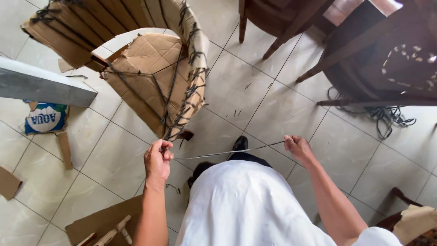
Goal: Wrapping a wooden chair with cardboard and securing it with plastic ties
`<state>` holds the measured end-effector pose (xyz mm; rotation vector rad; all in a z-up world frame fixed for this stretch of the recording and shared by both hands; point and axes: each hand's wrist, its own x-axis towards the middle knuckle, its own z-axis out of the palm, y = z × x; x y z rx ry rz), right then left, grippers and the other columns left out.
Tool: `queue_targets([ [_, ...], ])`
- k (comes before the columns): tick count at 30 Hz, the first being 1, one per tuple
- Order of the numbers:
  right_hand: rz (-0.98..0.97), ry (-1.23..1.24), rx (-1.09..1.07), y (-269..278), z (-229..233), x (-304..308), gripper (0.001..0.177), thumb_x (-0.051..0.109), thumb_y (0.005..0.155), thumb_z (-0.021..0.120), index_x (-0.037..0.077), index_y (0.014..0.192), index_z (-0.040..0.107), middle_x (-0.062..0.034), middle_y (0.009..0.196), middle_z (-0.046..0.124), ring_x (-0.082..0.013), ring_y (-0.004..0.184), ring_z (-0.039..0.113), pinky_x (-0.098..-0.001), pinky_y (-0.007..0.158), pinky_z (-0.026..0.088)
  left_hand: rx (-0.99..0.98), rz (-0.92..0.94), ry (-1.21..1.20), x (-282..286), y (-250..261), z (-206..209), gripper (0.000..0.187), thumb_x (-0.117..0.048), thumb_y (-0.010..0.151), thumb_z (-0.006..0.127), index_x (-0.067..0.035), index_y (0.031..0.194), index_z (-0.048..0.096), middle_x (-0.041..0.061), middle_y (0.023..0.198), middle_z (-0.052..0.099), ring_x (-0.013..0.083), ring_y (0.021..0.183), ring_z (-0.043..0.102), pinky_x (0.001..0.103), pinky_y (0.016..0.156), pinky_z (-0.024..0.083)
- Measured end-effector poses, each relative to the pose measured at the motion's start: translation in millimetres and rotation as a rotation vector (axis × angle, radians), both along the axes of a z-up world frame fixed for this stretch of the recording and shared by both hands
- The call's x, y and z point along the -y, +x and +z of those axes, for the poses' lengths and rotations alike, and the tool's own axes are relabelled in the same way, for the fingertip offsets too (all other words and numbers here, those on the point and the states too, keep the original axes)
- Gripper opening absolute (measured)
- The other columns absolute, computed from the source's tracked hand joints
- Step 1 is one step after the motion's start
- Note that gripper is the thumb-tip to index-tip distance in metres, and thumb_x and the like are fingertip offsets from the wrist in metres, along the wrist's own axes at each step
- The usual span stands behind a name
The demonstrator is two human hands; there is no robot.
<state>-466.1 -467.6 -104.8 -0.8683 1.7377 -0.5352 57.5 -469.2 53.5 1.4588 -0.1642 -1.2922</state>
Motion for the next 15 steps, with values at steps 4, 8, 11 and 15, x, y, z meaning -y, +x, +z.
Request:
queue_targets([
  [4,0.251,0.072,-0.299,-17.0,83.8,69.3,0.038,0.041,0.110,0.057,0.009,0.109,0.078,-0.0162,0.100,0.078,-0.0349,0.095,0.073,-0.0454,0.082,0.053,-0.003,0.002,-0.024,53.9,-36.3,1.4,0.020,-0.018,0.099,0.060,-0.007,0.083,0.065,0.017,0.076,0.069,0.0108,0.045,0.041,0.027,0.047,0.040],
  [8,0.387,-0.227,-0.607,-10.0,127.5,143.6,0.028,0.035,0.101,0.065,0.020,0.124,0.070,-0.0102,0.119,0.070,-0.0387,0.113,0.066,-0.0521,0.094,0.054,0.061,-0.006,0.011,102.5,-53.6,-3.8,0.020,-0.017,0.099,0.059,-0.006,0.084,0.065,0.018,0.077,0.069,0.0093,0.044,0.040,0.025,0.044,0.040],
  [11,0.248,-0.732,-0.590,8.4,177.5,219.4,0.039,0.005,0.091,0.075,0.011,0.127,0.062,-0.0141,0.120,0.063,-0.0385,0.110,0.062,-0.0467,0.085,0.055,0.116,-0.003,0.003,137.2,-54.4,-20.7,0.020,-0.018,0.100,0.060,-0.005,0.085,0.065,0.019,0.077,0.068,0.0082,0.042,0.040,0.023,0.041,0.037],
  [15,0.083,-1.182,-0.736,22.5,260.3,335.9,0.048,-0.003,0.096,0.070,0.001,0.139,0.048,-0.0215,0.141,0.049,-0.0349,0.116,0.049,-0.0449,0.089,0.047,0.082,-0.026,-0.030,201.4,-53.2,-25.4,0.022,-0.021,0.102,0.056,-0.007,0.087,0.065,0.007,0.082,0.068,0.0078,0.049,0.042,0.021,0.044,0.031],
])
